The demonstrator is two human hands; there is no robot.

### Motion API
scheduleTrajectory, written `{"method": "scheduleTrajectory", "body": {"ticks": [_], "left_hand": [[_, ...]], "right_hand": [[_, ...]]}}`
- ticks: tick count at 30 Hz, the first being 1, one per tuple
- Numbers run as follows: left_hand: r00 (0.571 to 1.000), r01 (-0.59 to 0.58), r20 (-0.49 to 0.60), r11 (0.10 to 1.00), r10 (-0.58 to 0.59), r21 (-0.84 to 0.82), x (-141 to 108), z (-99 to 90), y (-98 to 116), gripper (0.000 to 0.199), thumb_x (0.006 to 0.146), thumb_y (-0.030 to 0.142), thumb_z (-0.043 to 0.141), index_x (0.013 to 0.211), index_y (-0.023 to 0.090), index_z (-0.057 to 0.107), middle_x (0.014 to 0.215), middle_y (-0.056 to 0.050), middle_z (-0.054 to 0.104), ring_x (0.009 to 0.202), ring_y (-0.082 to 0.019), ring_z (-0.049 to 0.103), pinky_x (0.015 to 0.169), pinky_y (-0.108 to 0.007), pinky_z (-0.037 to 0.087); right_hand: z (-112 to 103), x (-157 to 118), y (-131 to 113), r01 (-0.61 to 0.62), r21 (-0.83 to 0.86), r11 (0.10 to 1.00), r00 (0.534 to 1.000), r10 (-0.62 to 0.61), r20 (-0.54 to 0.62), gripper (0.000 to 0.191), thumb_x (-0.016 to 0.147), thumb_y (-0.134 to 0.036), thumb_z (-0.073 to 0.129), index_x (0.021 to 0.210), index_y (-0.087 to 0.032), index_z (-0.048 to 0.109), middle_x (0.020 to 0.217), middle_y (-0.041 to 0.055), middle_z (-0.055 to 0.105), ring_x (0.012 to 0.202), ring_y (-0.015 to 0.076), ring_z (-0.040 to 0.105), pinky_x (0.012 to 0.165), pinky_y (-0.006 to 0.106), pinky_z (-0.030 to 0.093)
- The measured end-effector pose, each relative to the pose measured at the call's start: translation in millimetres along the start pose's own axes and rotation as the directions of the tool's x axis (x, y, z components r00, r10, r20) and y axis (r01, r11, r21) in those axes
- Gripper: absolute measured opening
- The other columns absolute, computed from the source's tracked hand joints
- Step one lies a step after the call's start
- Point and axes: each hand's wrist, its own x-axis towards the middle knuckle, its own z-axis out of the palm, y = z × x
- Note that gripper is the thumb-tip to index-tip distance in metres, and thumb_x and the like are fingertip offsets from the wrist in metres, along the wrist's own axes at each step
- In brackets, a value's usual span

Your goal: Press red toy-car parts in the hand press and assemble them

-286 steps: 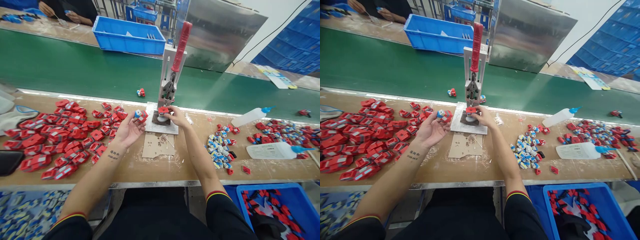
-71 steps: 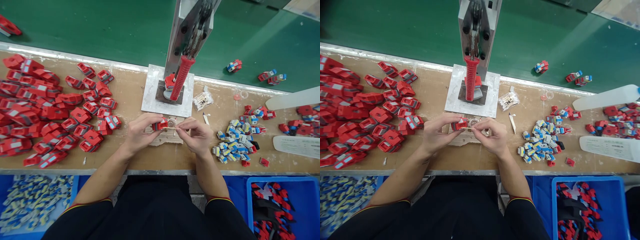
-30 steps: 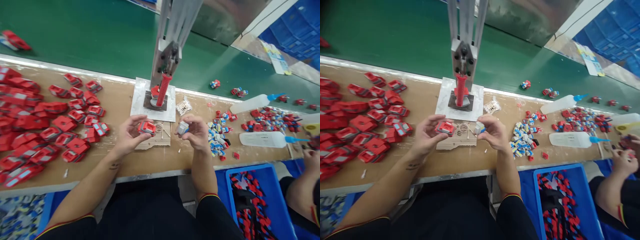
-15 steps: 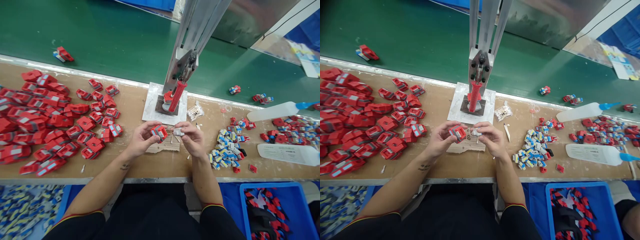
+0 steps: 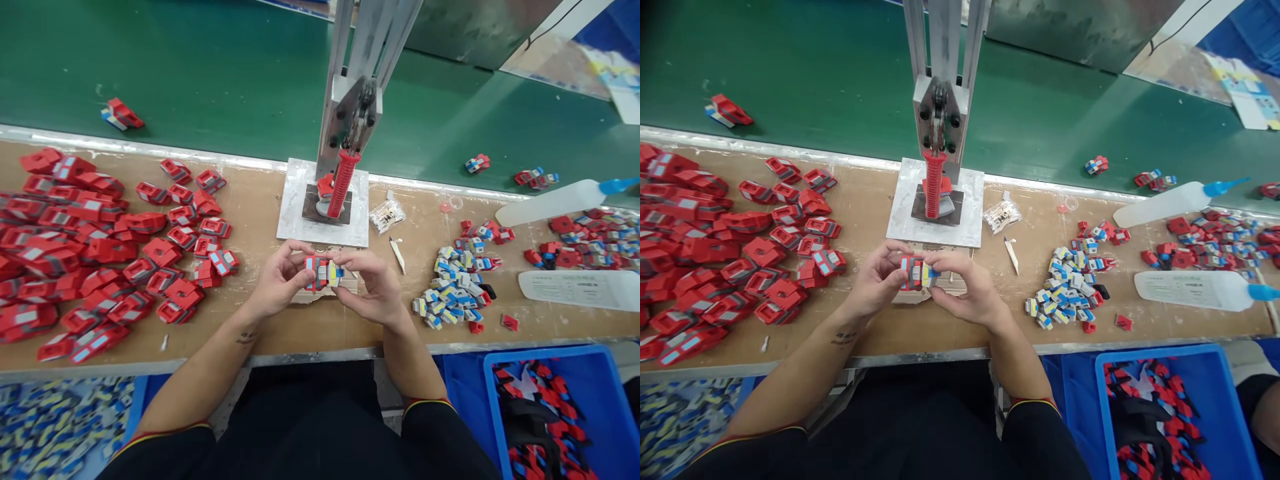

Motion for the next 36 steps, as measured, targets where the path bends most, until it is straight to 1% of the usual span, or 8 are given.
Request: {"method": "scheduleTrajectory", "body": {"ticks": [4, 10, 15, 20, 23, 28, 31, 36], "left_hand": [[0.999, -0.029, -0.043, 0.998, 0.032, 0.064, -1.1, 1.4, 2.1, 0.038, 0.09, 0.051, 0.083, 0.101, 0.021, 0.063, 0.099, -0.011, 0.084, 0.075, -0.02, 0.081, 0.061, -0.027, 0.065], [0.961, -0.128, -0.197, 0.942, 0.195, 0.312, -4.9, 3.7, -2.1, 0.041, 0.088, 0.05, 0.085, 0.114, 0.019, 0.076, 0.133, -0.018, 0.075, 0.097, -0.022, 0.081, 0.077, -0.03, 0.068], [0.894, -0.271, -0.185, 0.82, 0.409, 0.504, -9.1, 5.5, -2.0, 0.063, 0.076, 0.046, 0.095, 0.13, 0.02, 0.075, 0.115, -0.012, 0.08, 0.103, -0.024, 0.08, 0.09, -0.032, 0.066], [0.822, -0.512, 0.087, 0.662, 0.563, 0.548, -12.3, 7.1, 13.1, 0.056, 0.084, 0.038, 0.091, 0.135, 0.024, 0.072, 0.119, -0.014, 0.082, 0.105, -0.026, 0.081, 0.092, -0.036, 0.067], [0.753, -0.617, 0.22, 0.55, 0.62, 0.563, -12.2, 7.6, 20.1, 0.06, 0.09, 0.038, 0.085, 0.145, 0.022, 0.066, 0.12, -0.016, 0.082, 0.108, -0.028, 0.081, 0.091, -0.037, 0.068], [0.706, -0.646, 0.273, 0.436, 0.653, 0.627, -13.6, 5.3, 23.6, 0.06, 0.095, 0.04, 0.08, 0.148, 0.018, 0.063, 0.118, -0.017, 0.082, 0.105, -0.027, 0.081, 0.09, -0.037, 0.068], [0.719, -0.631, 0.234, 0.474, 0.654, 0.614, -14.4, 5.2, 17.9, 0.059, 0.093, 0.039, 0.082, 0.146, 0.02, 0.064, 0.118, -0.016, 0.082, 0.106, -0.027, 0.08, 0.091, -0.036, 0.067], [0.758, -0.594, 0.038, 0.664, 0.652, 0.455, -11.4, 15.6, 7.5, 0.069, 0.084, 0.047, 0.089, 0.145, 0.023, 0.066, 0.118, -0.013, 0.081, 0.104, -0.024, 0.08, 0.089, -0.032, 0.065]], "right_hand": [[-3.6, 2.7, -5.2, 0.066, -0.132, 0.989, 0.997, -0.062, 0.034, 0.047, 0.089, -0.005, 0.074, 0.127, -0.03, 0.061, 0.123, 0.0077, 0.081, 0.122, 0.0255, 0.079, 0.104, 0.043, 0.068], [10.3, 4.4, -1.4, 0.157, -0.256, 0.954, 0.987, -0.162, 0.0, 0.042, 0.092, -0.004, 0.073, 0.125, -0.028, 0.066, 0.127, 0.0078, 0.082, 0.123, 0.0258, 0.078, 0.105, 0.042, 0.07], [12.0, 2.1, 1.9, 0.198, -0.215, 0.956, 0.977, -0.211, -0.038, 0.052, 0.094, -0.013, 0.075, 0.14, -0.033, 0.059, 0.128, 0.0073, 0.08, 0.123, 0.026, 0.078, 0.103, 0.046, 0.071], [-5.0, 2.7, -1.3, -0.018, -0.003, 1.0, 0.999, 0.018, 0.052, 0.074, 0.095, -0.051, 0.075, 0.16, -0.032, 0.044, 0.158, 0.0145, 0.062, 0.149, 0.0293, 0.059, 0.114, 0.047, 0.063], [-4.7, 3.6, -4.3, -0.026, 0.027, 0.999, 0.986, 0.021, 0.165, 0.065, 0.099, -0.053, 0.068, 0.157, -0.031, 0.05, 0.15, 0.0135, 0.068, 0.14, 0.0272, 0.067, 0.115, 0.044, 0.061], [7.9, -1.2, -4.9, -0.055, 0.091, 0.994, 0.996, 0.049, 0.075, 0.056, 0.099, -0.054, 0.066, 0.15, -0.031, 0.058, 0.142, 0.0115, 0.074, 0.131, 0.0272, 0.073, 0.108, 0.043, 0.064], [14.7, -4.6, -0.7, -0.106, 0.131, 0.986, 0.994, 0.1, 0.05, 0.053, 0.099, -0.057, 0.066, 0.145, -0.031, 0.061, 0.138, 0.0118, 0.075, 0.128, 0.0277, 0.074, 0.103, 0.042, 0.067], [23.7, -3.0, -2.0, -0.152, 0.196, 0.969, 0.984, 0.167, -0.063, 0.06, 0.095, -0.07, 0.063, 0.138, -0.028, 0.063, 0.134, 0.0139, 0.073, 0.124, 0.0289, 0.073, 0.099, 0.042, 0.067]]}}
